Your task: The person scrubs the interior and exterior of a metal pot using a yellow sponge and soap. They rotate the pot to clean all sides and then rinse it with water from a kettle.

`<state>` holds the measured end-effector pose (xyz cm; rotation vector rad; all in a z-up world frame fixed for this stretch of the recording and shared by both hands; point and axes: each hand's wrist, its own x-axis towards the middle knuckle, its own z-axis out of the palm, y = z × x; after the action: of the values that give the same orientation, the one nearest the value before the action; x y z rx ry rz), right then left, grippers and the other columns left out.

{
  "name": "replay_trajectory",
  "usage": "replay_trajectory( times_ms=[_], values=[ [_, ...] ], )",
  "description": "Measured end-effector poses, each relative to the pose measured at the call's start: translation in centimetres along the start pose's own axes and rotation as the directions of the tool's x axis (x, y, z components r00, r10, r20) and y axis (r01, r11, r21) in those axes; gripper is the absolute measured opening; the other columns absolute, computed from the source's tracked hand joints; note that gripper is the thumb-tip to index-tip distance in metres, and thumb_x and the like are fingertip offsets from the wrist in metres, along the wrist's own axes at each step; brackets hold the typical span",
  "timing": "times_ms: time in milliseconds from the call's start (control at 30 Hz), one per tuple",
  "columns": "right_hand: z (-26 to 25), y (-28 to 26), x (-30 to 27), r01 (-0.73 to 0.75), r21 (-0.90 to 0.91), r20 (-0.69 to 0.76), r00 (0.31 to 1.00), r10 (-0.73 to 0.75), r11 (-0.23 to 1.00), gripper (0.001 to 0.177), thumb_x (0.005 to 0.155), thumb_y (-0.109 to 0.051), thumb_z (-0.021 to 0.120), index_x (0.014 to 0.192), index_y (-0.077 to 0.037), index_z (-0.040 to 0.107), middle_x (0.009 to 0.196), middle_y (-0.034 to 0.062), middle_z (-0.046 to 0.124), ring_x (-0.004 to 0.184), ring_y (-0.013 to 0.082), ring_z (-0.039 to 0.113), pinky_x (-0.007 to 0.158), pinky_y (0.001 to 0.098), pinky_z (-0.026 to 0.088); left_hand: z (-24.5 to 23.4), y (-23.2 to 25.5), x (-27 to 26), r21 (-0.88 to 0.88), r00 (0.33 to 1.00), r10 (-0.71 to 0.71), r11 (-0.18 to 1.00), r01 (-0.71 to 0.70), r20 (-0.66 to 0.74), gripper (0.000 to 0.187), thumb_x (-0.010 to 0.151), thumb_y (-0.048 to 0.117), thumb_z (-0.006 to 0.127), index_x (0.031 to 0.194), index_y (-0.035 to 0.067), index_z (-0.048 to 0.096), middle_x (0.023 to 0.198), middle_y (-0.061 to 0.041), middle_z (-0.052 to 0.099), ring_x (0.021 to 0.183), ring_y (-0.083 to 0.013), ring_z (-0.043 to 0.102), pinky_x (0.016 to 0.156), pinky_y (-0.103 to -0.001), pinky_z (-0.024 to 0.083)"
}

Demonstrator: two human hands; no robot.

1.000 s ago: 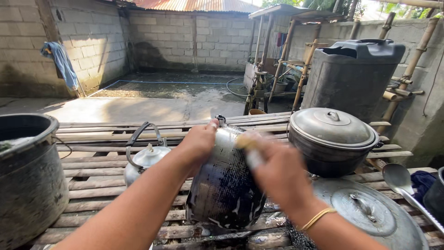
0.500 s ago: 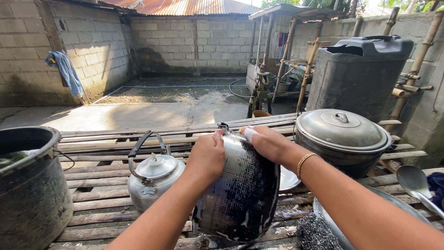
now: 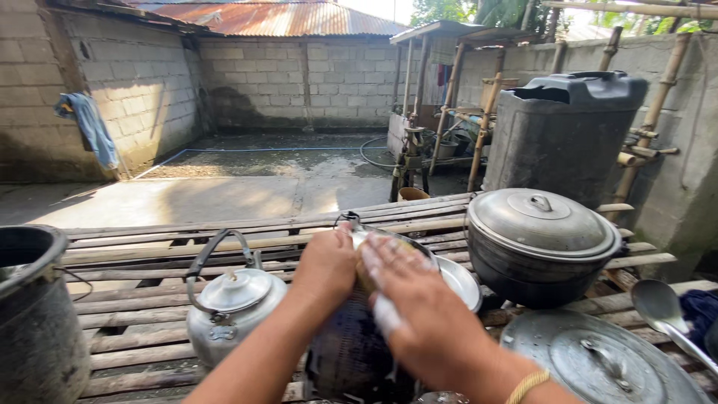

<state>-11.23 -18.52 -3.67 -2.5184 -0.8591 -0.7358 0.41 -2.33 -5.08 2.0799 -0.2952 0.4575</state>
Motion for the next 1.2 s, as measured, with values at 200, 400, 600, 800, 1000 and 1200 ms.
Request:
replay_trajectory(
  times_ms=[200,400,600,800,1000,1200],
  values=[
    [0.3,7.6,8.2,-0.283,0.257,0.258,0.942,0.216,0.924,0.050,0.097,-0.027,0.040,0.135,-0.001,0.060,0.140,0.0164,0.065,0.134,0.0278,0.057,0.114,0.0323,0.037,-0.6,1.0,-2.1,-0.010,0.999,0.019,1.000,-0.019,-0.045,0.052,0.104,0.035,0.040,0.085,-0.004,0.069,0.080,-0.030,0.068,0.083,-0.0474,0.067,0.074,-0.052,0.050],
    [0.3,7.4,9.4,-0.512,0.301,0.394,0.835,0.384,0.805,0.049,0.099,-0.031,0.039,0.132,-0.005,0.063,0.138,0.0119,0.068,0.130,0.0266,0.061,0.111,0.0338,0.040,-1.5,2.2,-2.2,0.030,0.999,-0.030,0.999,0.031,-0.020,0.054,0.105,0.037,0.039,0.084,-0.004,0.068,0.082,-0.030,0.067,0.086,-0.0479,0.065,0.077,-0.052,0.050],
    [-0.2,3.9,3.9,-0.299,0.072,0.074,0.953,0.294,0.952,0.056,0.094,-0.034,0.049,0.141,-0.003,0.053,0.148,0.0172,0.054,0.141,0.0298,0.046,0.115,0.0365,0.032,-2.8,1.7,-2.0,0.041,0.998,0.028,0.999,-0.031,0.061,0.055,0.105,0.036,0.037,0.083,-0.004,0.068,0.080,-0.030,0.068,0.083,-0.0476,0.066,0.077,-0.051,0.051],
    [1.1,0.5,0.1,0.149,-0.226,-0.132,0.974,-0.182,0.963,0.065,0.094,-0.033,0.057,0.147,0.003,0.048,0.156,0.0236,0.044,0.151,0.0346,0.035,0.120,0.0427,0.021,-2.1,1.7,-1.0,0.057,0.999,-0.012,0.998,0.010,0.033,0.052,0.104,0.034,0.040,0.084,-0.004,0.069,0.081,-0.031,0.066,0.084,-0.0485,0.066,0.077,-0.053,0.051],
    [-0.1,3.4,3.6,-0.153,0.063,0.087,0.985,0.147,0.986,0.063,0.095,-0.032,0.045,0.151,-0.003,0.046,0.157,0.0182,0.043,0.148,0.0296,0.035,0.119,0.0366,0.020,-1.6,2.1,-2.5,-0.008,0.993,0.081,0.997,-0.082,-0.089,0.048,0.103,0.031,0.041,0.085,-0.002,0.071,0.082,-0.030,0.067,0.086,-0.0483,0.065,0.077,-0.054,0.050],
    [-0.9,5.4,10.1,-0.731,0.360,0.514,0.674,0.532,0.579,0.057,0.104,-0.044,0.037,0.130,-0.005,0.070,0.124,0.0150,0.075,0.108,0.0210,0.066,0.101,0.0326,0.044,-3.3,3.8,-5.8,-0.005,0.998,0.005,1.000,-0.006,-0.060,0.050,0.105,0.032,0.039,0.085,-0.002,0.070,0.084,-0.028,0.069,0.088,-0.0473,0.066,0.080,-0.054,0.049]
  ],
)
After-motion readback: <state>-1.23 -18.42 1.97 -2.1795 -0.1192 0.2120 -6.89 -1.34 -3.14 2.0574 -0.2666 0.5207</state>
